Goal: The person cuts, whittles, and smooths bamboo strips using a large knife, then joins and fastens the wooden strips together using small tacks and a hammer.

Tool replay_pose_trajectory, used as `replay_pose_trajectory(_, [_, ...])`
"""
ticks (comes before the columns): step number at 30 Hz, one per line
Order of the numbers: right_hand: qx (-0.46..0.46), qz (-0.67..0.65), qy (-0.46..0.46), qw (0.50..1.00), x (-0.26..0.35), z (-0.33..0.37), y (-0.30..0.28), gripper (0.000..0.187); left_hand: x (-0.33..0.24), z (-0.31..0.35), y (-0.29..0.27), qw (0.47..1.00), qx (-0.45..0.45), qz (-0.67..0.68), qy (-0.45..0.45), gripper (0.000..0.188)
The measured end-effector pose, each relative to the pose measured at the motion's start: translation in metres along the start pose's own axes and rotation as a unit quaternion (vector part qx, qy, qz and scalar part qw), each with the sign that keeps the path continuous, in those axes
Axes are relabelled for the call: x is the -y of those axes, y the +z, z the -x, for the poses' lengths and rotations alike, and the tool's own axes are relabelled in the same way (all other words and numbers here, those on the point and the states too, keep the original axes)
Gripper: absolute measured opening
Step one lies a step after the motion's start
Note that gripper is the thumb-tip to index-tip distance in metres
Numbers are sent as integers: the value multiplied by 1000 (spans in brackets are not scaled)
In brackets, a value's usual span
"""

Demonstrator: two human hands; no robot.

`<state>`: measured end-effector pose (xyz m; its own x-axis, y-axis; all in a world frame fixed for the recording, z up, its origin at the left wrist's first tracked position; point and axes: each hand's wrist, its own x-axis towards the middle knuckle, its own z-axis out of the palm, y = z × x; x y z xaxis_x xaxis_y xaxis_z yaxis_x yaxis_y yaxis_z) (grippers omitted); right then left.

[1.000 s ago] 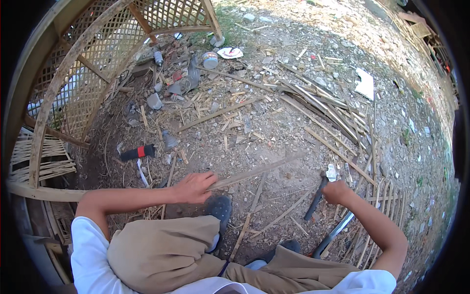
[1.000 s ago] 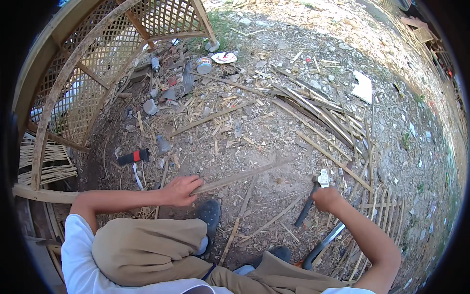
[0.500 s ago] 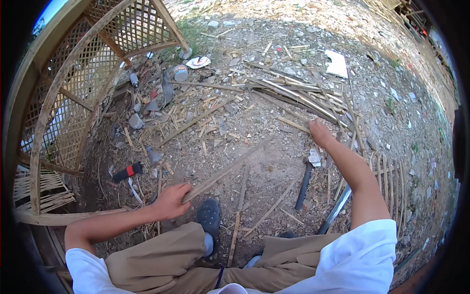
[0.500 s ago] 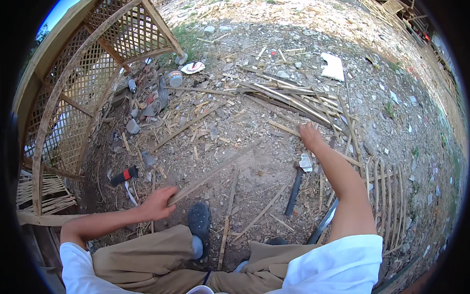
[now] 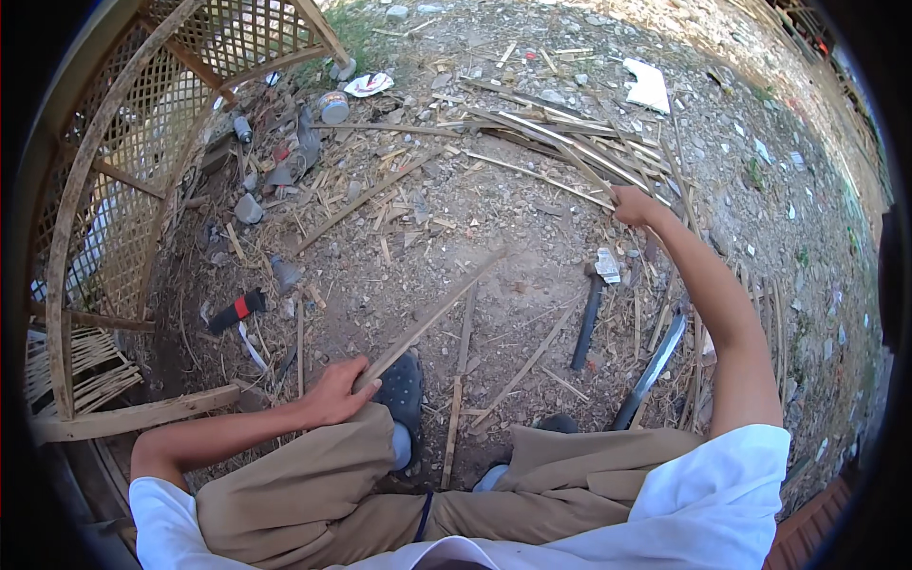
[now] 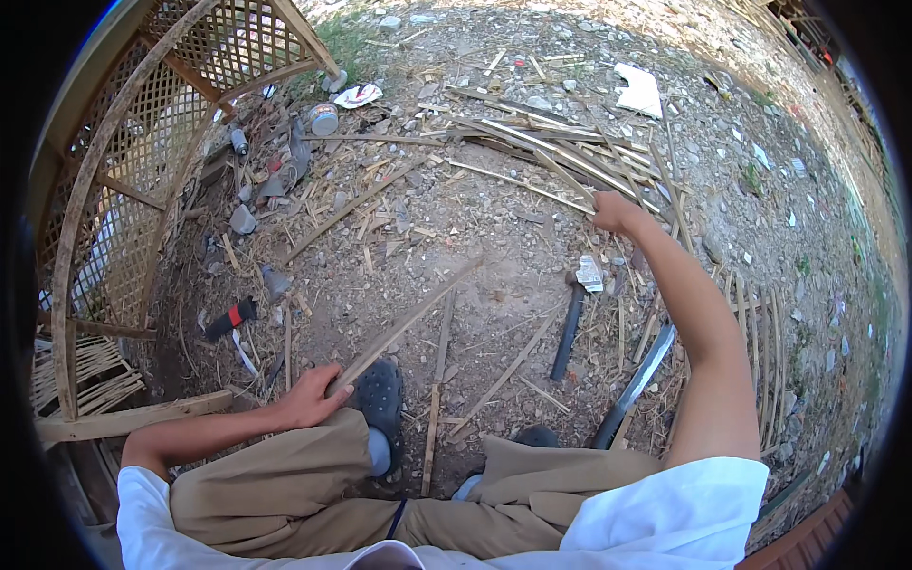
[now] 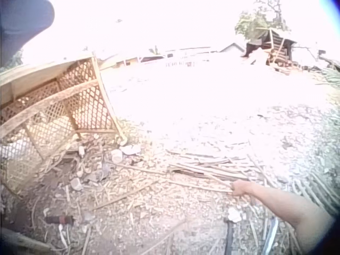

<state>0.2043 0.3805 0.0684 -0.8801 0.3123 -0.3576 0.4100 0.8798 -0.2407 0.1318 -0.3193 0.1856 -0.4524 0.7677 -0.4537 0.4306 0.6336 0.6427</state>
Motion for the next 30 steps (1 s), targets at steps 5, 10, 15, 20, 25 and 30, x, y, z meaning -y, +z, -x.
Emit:
replay_pose_trajectory(5, [216, 91, 48, 971, 71, 28, -10, 34, 12, -1, -3, 997, -10, -25, 75, 37])
replay_pose_trajectory(10, [143, 157, -31, 977, 98, 46, -9, 40, 29, -14, 2, 968, 8, 229, -97, 25])
replay_pose_trajectory(15, [141, 150, -113, 972, 148, 38, -14, 43, 42, -14, 3, 815, 26, 542, -200, 13])
replay_pose_trajectory(20, [201, 32, -156, 967, 179, 18, -3, 44, 39, -29, 6, 779, 69, 585, -216, 24])
replay_pose_trajectory(25, [219, -94, -123, 963, 231, 38, -38, 33, 42, -40, -3, 757, 78, 615, -207, 32])
replay_pose_trajectory(30, [228, -213, -89, 946, 268, 35, -66, 26, 58, -42, -16, 732, 86, 654, -171, 23])
